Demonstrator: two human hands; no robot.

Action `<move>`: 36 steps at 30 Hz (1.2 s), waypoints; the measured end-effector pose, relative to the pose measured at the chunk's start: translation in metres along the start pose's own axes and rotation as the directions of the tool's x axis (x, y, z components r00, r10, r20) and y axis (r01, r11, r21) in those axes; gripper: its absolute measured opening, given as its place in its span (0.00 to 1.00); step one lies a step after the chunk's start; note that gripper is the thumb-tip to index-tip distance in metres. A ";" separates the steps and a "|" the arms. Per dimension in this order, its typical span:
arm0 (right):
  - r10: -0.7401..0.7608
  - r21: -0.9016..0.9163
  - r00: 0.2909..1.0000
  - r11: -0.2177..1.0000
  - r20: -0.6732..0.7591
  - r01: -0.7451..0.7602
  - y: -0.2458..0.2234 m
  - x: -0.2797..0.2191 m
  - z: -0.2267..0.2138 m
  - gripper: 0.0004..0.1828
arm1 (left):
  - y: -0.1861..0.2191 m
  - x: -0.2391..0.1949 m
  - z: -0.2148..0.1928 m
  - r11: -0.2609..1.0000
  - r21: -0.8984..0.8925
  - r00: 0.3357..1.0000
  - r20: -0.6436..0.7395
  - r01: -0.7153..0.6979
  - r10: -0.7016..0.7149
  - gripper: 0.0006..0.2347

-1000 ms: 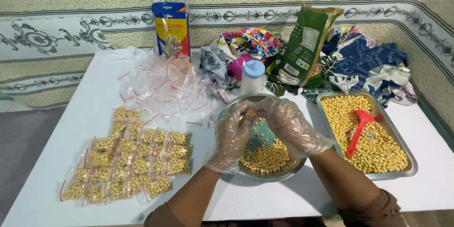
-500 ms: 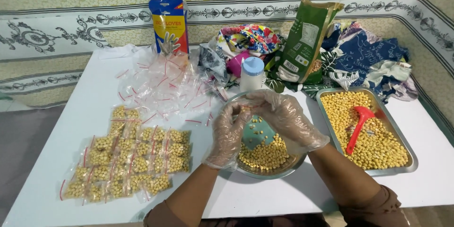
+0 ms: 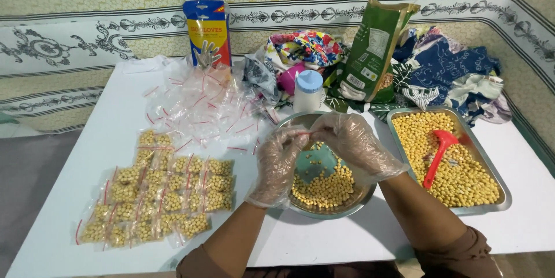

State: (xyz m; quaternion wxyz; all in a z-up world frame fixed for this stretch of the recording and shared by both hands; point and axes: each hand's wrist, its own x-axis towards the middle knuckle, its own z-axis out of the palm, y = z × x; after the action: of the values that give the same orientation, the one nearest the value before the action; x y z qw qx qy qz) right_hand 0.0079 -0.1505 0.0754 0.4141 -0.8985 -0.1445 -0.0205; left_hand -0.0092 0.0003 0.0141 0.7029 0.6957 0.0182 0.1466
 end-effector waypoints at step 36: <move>-0.454 -0.252 0.886 0.872 -0.096 0.419 0.064 0.022 0.034 0.06 | -0.029 0.007 -0.013 0.890 0.185 0.906 0.167 -0.417 0.390 0.05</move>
State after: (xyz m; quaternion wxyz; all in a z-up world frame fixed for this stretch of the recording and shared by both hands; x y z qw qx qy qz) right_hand 0.0441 -0.1590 0.0095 0.3045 -0.8790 -0.3088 -0.1984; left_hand -0.0001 0.0148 -0.0132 0.5769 0.7643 -0.1554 0.2426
